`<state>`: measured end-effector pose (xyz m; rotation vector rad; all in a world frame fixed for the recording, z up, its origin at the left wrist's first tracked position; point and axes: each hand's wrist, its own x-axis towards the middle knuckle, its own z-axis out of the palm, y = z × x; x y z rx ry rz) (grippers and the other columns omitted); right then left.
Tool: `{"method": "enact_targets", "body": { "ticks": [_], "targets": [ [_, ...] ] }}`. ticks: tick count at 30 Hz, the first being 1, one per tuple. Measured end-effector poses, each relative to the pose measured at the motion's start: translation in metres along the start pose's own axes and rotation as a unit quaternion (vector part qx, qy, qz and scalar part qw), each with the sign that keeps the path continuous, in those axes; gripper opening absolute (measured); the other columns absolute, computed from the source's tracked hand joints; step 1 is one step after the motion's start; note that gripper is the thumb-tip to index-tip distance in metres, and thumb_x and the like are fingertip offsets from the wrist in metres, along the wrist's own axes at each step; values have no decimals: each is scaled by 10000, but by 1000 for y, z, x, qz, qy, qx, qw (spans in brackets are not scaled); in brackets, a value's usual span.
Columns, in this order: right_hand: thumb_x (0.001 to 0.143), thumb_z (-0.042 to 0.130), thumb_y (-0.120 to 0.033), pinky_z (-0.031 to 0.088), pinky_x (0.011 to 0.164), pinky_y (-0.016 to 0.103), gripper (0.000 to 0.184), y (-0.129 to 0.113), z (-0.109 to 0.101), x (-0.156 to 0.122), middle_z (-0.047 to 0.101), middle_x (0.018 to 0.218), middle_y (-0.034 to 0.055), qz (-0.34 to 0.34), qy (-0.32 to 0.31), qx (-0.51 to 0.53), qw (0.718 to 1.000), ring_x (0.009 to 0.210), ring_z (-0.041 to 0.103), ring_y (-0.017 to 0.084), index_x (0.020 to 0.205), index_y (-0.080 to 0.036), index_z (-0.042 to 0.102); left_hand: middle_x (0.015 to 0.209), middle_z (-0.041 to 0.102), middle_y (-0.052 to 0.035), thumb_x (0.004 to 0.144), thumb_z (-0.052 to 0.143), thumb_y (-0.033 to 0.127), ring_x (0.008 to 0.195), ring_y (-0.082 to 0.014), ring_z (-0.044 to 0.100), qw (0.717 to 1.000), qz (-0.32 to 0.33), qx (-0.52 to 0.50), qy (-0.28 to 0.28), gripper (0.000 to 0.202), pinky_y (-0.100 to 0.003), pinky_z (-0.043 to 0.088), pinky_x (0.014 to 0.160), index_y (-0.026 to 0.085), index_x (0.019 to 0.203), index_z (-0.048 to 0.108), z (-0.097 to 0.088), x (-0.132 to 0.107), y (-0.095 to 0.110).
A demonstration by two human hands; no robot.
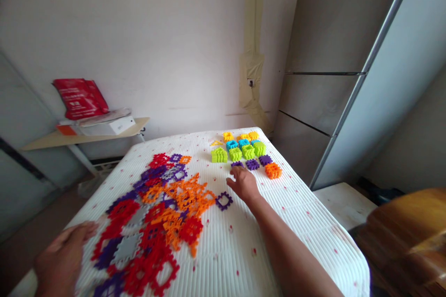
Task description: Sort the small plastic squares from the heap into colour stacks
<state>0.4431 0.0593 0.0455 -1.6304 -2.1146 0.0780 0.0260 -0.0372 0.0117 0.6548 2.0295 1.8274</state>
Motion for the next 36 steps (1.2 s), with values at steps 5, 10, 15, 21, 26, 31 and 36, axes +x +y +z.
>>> {"method": "enact_targets", "body": {
  "ticks": [5,10,15,21,26,31,36],
  "targets": [
    [655,691,-445,347,597,233,359,-19,4,-31,642,902,36,-18,-138,-29,990,762,590,168,906,-204,603,609,632,27,520,649,343,667,-162,583,1000,7,3,0,247,-291,449,705,178,705,656,-1,0,0],
    [695,649,-397,353,617,242,328,-26,0,-36,650,934,64,-3,-155,-54,986,791,601,181,945,-186,618,604,637,34,493,659,337,651,-151,579,999,-12,-30,-7,257,-270,446,667,179,696,648,0,3,-3],
    [890,396,-249,322,579,217,288,-12,-14,-24,675,763,34,22,-176,33,984,671,587,123,793,-179,658,593,631,38,486,656,330,635,-152,578,1000,-3,-30,-8,252,-268,446,643,177,686,643,1,5,-5],
    [834,496,-358,323,572,247,263,11,-17,-21,692,845,87,153,-119,-50,980,760,623,190,816,-171,680,608,637,39,510,660,318,675,-155,584,1000,-12,-8,-3,234,-276,443,710,186,703,657,-1,7,-9],
    [780,566,-377,348,587,257,267,13,-20,-25,678,904,81,168,-86,-82,979,811,630,211,951,-181,629,610,635,32,528,642,337,683,-170,583,1000,-3,15,-12,233,-300,439,731,186,704,656,-3,10,-11],
    [708,650,-443,389,626,257,386,-5,-14,-31,639,956,73,127,-88,-91,984,828,628,202,984,-181,581,627,636,29,509,647,329,691,-171,583,1000,-2,-3,-13,247,-296,438,725,183,708,652,-3,8,-9],
    [712,658,-397,411,650,264,365,-16,-7,-32,621,969,83,137,-112,-117,977,867,622,210,985,-177,552,617,630,34,500,650,336,683,-164,575,1000,-15,1,-4,268,-287,438,709,185,720,652,-1,4,-5]
  ]
}}
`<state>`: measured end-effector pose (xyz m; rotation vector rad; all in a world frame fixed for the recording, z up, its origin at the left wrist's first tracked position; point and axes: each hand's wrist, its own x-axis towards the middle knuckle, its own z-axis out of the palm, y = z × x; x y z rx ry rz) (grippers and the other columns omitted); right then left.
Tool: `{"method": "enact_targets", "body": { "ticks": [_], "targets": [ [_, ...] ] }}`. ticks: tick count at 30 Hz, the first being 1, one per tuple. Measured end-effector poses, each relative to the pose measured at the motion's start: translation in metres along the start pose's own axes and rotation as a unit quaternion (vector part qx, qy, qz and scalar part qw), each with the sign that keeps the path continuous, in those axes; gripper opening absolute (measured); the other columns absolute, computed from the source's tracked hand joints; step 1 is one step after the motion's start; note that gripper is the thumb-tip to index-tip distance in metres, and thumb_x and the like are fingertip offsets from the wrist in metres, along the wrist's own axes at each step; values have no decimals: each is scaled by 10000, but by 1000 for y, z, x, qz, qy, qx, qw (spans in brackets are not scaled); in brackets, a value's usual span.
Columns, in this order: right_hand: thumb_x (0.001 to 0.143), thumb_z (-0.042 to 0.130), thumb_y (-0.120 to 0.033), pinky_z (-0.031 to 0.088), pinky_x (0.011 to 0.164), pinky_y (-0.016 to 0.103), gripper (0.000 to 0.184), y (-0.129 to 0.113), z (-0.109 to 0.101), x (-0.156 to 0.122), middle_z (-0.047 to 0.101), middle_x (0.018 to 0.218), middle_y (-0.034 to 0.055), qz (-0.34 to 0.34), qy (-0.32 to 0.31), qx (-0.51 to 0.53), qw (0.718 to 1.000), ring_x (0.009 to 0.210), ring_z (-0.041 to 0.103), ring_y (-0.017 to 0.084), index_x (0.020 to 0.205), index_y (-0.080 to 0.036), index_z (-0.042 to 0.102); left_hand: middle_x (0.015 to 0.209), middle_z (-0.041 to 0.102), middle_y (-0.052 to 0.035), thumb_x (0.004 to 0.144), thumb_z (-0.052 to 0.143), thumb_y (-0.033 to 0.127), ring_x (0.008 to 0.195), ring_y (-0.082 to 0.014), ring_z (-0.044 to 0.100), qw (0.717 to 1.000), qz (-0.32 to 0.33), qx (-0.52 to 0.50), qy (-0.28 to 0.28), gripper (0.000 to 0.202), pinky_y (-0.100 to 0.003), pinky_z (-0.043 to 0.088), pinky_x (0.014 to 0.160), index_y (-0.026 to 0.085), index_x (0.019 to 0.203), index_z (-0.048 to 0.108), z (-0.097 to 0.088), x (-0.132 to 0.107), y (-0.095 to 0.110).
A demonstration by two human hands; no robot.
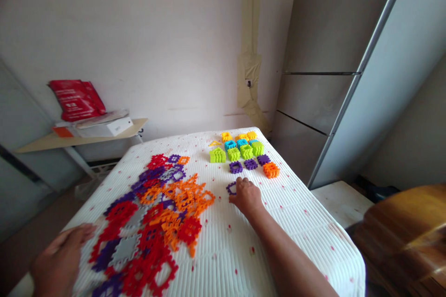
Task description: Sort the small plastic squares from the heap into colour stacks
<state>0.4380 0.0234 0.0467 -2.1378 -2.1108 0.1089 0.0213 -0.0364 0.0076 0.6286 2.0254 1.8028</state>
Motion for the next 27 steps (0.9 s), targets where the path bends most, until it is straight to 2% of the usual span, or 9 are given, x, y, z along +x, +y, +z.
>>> {"method": "enact_targets", "body": {
  "ticks": [10,12,16,18,23,27],
  "targets": [
    [748,588,-308,406,632,263,276,1,5,4,638,953,95,7,13,-6,1000,832,628,212,982,-166,560,591,634,28,515,649,333,648,-171,583,1000,10,7,1,234,-290,444,672,178,691,654,-1,3,-3],
    [757,582,-314,403,633,256,283,4,3,7,641,952,86,-7,54,24,998,824,622,203,1002,-172,566,588,632,22,512,650,337,641,-178,585,1000,19,9,-1,242,-294,446,655,176,693,653,0,1,-1],
    [793,558,-360,411,676,261,330,10,-1,23,617,1032,96,-28,181,75,980,892,588,210,1064,-174,573,594,633,10,519,647,348,641,-198,590,999,36,16,0,257,-310,450,638,170,703,657,1,-1,0],
    [802,546,-362,410,722,265,320,12,-1,34,611,1025,103,-23,214,73,974,927,568,216,1045,-160,593,596,634,18,513,649,341,640,-189,587,1000,27,5,2,249,-306,449,649,175,698,654,1,-1,0],
    [811,532,-367,399,762,256,292,13,7,58,607,968,97,6,207,49,977,939,556,206,988,-151,618,600,633,30,508,639,336,666,-172,585,1000,6,-2,-11,234,-286,448,677,183,685,644,1,-3,4],
    [812,535,-386,398,735,253,308,10,12,64,606,975,97,27,180,36,983,934,558,199,996,-150,607,596,628,39,505,646,318,659,-157,578,1000,-2,-17,-11,227,-274,445,681,183,688,637,2,-6,6]
  ]
}}
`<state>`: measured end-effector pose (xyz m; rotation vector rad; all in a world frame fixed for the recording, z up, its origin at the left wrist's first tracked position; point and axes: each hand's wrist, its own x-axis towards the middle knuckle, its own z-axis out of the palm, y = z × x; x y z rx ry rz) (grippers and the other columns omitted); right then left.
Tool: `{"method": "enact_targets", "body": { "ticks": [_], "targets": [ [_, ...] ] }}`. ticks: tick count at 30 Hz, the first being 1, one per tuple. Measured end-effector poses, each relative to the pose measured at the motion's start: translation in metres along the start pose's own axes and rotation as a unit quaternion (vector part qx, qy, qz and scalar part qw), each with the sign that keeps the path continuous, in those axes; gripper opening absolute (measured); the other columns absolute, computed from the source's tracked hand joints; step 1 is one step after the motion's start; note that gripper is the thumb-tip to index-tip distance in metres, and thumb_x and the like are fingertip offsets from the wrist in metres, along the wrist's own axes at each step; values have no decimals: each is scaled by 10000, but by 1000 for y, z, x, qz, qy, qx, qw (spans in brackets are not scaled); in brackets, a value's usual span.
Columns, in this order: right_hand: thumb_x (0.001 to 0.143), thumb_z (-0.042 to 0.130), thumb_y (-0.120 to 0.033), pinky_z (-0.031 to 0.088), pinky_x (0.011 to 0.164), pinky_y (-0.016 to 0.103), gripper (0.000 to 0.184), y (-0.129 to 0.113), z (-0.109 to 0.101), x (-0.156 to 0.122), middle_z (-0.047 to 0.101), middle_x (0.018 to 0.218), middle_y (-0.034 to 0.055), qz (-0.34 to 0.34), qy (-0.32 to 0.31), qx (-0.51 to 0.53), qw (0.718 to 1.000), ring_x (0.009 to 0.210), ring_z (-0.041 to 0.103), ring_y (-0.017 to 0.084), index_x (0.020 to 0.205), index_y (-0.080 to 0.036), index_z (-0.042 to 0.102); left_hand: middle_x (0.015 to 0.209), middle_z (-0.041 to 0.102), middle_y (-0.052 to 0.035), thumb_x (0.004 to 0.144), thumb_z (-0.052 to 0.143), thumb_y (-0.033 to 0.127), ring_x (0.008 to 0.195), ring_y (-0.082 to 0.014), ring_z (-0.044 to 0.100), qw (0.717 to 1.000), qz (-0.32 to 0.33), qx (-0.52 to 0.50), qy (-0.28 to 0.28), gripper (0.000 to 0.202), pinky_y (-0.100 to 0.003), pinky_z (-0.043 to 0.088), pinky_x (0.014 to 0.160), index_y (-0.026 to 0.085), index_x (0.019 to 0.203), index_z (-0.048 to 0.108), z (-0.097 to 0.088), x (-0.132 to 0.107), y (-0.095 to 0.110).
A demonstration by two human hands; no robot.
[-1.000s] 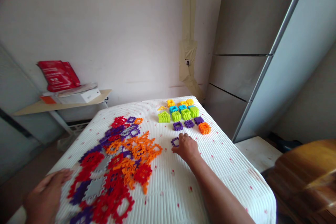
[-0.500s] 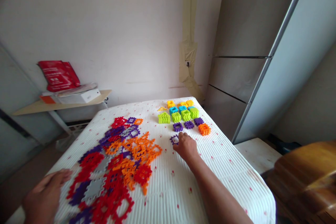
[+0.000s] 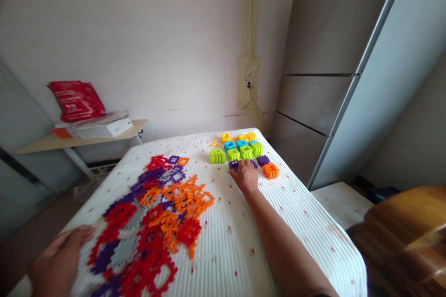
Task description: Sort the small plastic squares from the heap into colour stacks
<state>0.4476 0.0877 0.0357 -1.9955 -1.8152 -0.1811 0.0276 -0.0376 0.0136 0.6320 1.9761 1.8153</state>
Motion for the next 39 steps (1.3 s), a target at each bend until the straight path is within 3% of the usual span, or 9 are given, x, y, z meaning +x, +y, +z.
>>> {"method": "enact_targets", "body": {
  "ticks": [11,19,24,27,32,39],
  "targets": [
    [813,551,-386,397,762,263,309,2,5,-1,601,997,98,-4,-10,-10,1000,962,549,206,1013,-156,601,607,639,11,519,648,324,636,-181,594,1000,27,8,3,236,-293,459,633,168,696,649,0,3,-4],
    [810,549,-394,384,761,277,313,2,4,-2,594,1005,97,-3,-23,-11,1000,944,555,210,1015,-162,596,614,639,24,526,640,329,652,-171,594,1000,27,15,5,232,-295,464,676,178,702,646,-1,6,-7],
    [816,527,-417,364,747,303,355,1,-3,-4,584,1014,112,-27,18,-7,999,923,547,233,1041,-151,593,603,642,1,542,646,342,635,-181,599,998,49,32,-2,259,-312,475,676,153,719,648,-3,10,-11],
    [855,474,-381,349,776,314,306,-4,-8,-9,588,1001,107,-91,50,18,994,931,534,233,1018,-157,605,620,649,-11,560,629,370,638,-196,608,997,69,36,-6,277,-326,484,669,147,724,643,-4,11,-13],
    [879,422,-243,363,776,276,240,-23,-4,-20,611,961,95,-217,-6,83,972,870,552,190,971,-162,629,611,647,-14,587,603,384,623,-192,604,995,90,48,-11,272,-320,474,662,149,718,643,-5,16,-18],
    [838,464,-199,394,771,230,230,-83,13,-20,653,974,50,-228,-94,150,957,890,590,158,1000,-196,627,607,649,-15,601,613,403,627,-190,601,995,90,50,-9,285,-322,471,680,149,727,645,-5,18,-23]
  ]
}}
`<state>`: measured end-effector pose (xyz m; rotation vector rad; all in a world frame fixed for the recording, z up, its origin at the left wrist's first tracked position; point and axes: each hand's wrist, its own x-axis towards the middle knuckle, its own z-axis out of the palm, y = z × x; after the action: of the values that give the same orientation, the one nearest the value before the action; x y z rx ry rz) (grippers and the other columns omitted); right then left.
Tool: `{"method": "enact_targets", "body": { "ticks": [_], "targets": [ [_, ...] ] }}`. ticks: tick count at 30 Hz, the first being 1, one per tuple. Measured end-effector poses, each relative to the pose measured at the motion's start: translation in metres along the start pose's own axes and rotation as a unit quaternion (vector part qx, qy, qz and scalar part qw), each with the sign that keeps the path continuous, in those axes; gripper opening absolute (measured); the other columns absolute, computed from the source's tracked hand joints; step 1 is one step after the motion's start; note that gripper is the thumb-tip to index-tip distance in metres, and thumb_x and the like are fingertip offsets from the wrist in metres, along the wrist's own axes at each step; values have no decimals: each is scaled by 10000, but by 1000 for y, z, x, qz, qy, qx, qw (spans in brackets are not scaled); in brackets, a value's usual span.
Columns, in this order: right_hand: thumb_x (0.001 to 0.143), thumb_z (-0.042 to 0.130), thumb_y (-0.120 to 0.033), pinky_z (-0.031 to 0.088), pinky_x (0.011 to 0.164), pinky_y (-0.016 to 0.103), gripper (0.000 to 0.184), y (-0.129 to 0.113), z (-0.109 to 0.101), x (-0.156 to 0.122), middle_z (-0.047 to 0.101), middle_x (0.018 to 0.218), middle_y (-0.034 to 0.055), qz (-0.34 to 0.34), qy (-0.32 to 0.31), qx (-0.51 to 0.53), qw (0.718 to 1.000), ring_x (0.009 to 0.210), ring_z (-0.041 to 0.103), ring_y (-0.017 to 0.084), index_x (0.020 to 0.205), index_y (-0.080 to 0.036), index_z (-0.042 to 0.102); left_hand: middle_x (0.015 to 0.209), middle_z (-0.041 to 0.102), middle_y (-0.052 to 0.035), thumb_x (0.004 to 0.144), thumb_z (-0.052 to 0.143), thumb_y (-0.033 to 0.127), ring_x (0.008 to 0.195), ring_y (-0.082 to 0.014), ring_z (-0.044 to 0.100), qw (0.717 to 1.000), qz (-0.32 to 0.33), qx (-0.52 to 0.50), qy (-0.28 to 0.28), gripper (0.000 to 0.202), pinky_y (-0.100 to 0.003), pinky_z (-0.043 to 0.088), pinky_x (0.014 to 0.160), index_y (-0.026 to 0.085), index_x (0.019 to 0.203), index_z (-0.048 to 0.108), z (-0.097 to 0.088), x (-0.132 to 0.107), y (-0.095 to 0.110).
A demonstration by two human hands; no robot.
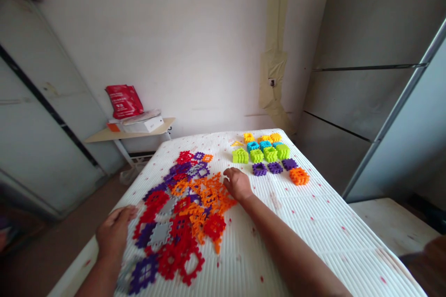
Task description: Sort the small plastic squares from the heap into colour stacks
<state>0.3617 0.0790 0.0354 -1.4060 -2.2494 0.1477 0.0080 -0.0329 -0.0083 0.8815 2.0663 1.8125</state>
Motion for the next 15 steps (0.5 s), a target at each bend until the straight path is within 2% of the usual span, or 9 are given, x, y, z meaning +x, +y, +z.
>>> {"method": "enact_targets", "body": {
  "ticks": [5,8,11,15],
  "targets": [
    [840,471,-247,417,737,245,300,-35,23,42,674,1029,39,61,-58,12,996,918,615,167,1121,-242,576,608,652,-20,616,599,406,626,-190,603,1000,-1,6,-2,279,-323,473,683,149,712,645,0,0,1],
    [824,520,-295,426,734,271,317,-51,36,64,673,1026,71,105,-74,8,992,944,613,196,1134,-239,557,623,659,-28,622,590,413,631,-196,609,1000,0,9,-2,288,-329,476,684,146,715,646,0,0,2],
    [774,586,-281,431,728,284,344,-61,47,78,673,1004,93,128,-76,8,989,973,602,220,1112,-224,561,615,657,-28,622,595,421,622,-196,609,1000,0,14,-2,302,-324,475,672,142,724,652,-1,-1,3],
    [753,580,-201,428,707,262,376,-64,56,86,679,986,69,144,-69,31,987,923,617,197,1128,-217,556,611,656,-15,630,592,433,630,-191,610,1000,4,17,-4,305,-308,470,664,150,722,658,-1,-2,5]
  ]
}}
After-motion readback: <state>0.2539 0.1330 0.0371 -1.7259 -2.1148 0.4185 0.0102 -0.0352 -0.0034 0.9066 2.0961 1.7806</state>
